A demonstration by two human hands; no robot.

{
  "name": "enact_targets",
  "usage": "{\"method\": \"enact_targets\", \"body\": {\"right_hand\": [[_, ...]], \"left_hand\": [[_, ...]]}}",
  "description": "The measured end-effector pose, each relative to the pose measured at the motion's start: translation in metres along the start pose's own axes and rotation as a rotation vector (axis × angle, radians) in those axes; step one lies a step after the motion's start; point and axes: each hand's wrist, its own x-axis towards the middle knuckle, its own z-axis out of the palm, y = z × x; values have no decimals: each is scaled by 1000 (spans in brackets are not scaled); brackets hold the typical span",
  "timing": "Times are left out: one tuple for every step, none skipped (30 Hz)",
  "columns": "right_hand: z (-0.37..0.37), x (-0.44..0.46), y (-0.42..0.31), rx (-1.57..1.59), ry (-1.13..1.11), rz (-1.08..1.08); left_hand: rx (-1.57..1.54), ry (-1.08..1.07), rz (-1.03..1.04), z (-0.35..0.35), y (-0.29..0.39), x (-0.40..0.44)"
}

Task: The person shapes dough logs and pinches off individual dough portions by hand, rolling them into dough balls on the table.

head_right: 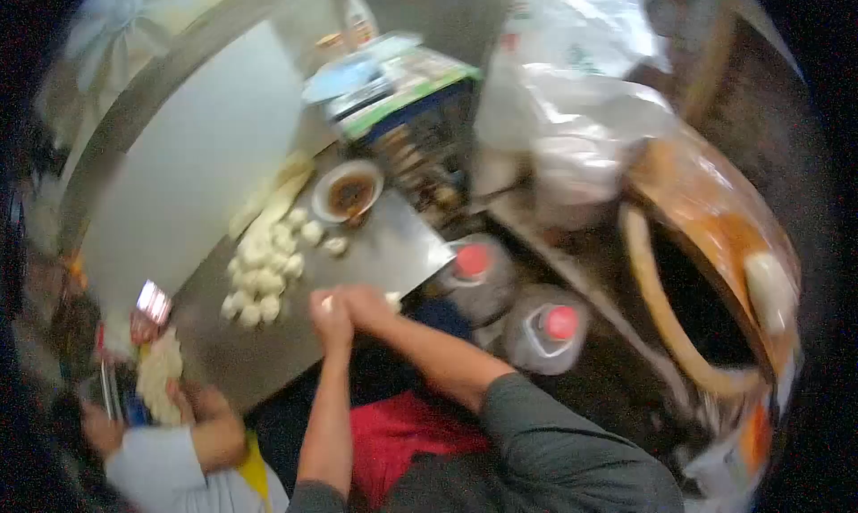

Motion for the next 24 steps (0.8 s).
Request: {"method": "enact_targets", "body": {"right_hand": [[6,8,0,-162,-125,113],[-6,5,-6,-186,-158,167],[0,-4,2,-112,57,28],[2,-5,2,-147,47,24],[4,-6,-3,-151,125,-61],[2,-4,-16,-229,100,-26],[3,2,-15,-236,76,-38],[9,6,-16,-292,-2,49],[9,10,-16,-346,-69,148],[9,10,-18,-383,-87,73],[10,12,-19,-452,-136,162],[8,15,-19,-435,-185,198],[5,18,-23,-414,-236,232],[1,20,-27,-411,-236,233],[-1,22,-32,-411,-295,229],[-3,24,-35,-410,-350,223],[2,26,-32,-406,-342,226],[9,29,-27,-453,-316,230],[18,32,-18,-502,-289,234],[22,28,5,-543,-187,59],[-2,45,-22,-344,-271,369],[-1,57,-12,-373,-248,188],[6,53,1,-393,-242,23],[-3,55,-31,-406,-350,126]], "left_hand": [[-17,134,124,17,-27,2],[-67,220,180,24,-16,4],[11,167,169,22,-21,14],[-134,97,-13,13,-3,12],[-45,59,-34,9,-5,21],[36,-5,-49,6,-10,24],[27,11,-69,7,-13,25],[36,62,-26,4,-19,25],[47,102,25,7,-19,28],[44,142,69,4,-17,26],[81,92,16,0,-14,24],[110,91,79,-2,-15,25],[143,91,139,-5,-16,27],[146,89,141,-8,-17,29],[171,60,196,-13,-20,30],[197,29,256,-19,-19,32],[200,25,263,-25,-18,33],[195,-55,218,-32,-16,35],[189,-134,171,-40,-12,37],[79,-316,-4,-54,2,35],[80,-315,-7,-63,21,30],[84,-203,111,-74,40,24],[92,-104,207,-84,46,10],[143,-50,114,-100,45,19]]}}
